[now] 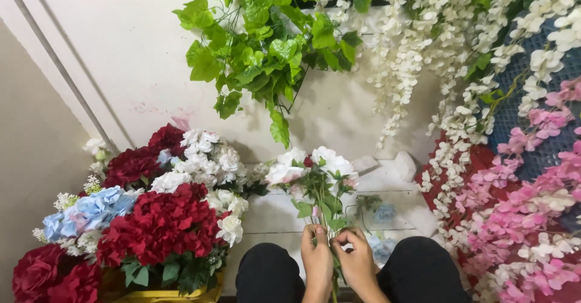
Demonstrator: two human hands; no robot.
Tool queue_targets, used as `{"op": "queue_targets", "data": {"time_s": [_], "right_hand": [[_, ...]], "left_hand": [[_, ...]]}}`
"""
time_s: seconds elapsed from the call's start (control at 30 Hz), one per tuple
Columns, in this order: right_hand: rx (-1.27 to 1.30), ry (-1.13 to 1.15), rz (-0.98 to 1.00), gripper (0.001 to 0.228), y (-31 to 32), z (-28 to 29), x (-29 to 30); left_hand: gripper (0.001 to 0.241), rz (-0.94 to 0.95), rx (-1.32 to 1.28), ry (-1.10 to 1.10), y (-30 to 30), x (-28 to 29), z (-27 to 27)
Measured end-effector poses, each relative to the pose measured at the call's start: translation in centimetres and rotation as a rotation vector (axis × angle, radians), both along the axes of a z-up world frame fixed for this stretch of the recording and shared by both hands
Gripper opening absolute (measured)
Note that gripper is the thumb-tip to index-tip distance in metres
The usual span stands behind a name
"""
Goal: Arranging white artificial flowers by grouping stems and placing them into a larger floral arrangement.
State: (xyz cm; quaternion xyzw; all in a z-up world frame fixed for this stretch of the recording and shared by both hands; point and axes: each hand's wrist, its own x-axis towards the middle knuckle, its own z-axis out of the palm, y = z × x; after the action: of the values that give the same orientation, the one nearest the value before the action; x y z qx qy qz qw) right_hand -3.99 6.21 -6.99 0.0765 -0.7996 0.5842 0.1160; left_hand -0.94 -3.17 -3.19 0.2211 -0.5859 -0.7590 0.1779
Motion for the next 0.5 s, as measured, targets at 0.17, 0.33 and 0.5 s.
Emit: {"op": "queue_targets", "data": {"time_s": [0.17, 0.33, 0.5], "right_hand": [[0.011, -0.051, 0.080, 0.006, 0.4, -1.3, 1.6], [-0.035, -0.236, 0.141, 0.006, 2.0, -3.6, 1.8], [0.012, -0.451, 0.179, 0.033, 3.5, -0.3, 3.3]], "left_hand": [[0.016, 0.046, -0.045, 0.018, -0.7, 0.1, 0.8], [0.016, 0.045, -0.007, 0.009, -0.5, 0.2, 1.0], [0.021, -0.037, -0.067, 0.040, 0.2, 0.9, 2.2]]}}
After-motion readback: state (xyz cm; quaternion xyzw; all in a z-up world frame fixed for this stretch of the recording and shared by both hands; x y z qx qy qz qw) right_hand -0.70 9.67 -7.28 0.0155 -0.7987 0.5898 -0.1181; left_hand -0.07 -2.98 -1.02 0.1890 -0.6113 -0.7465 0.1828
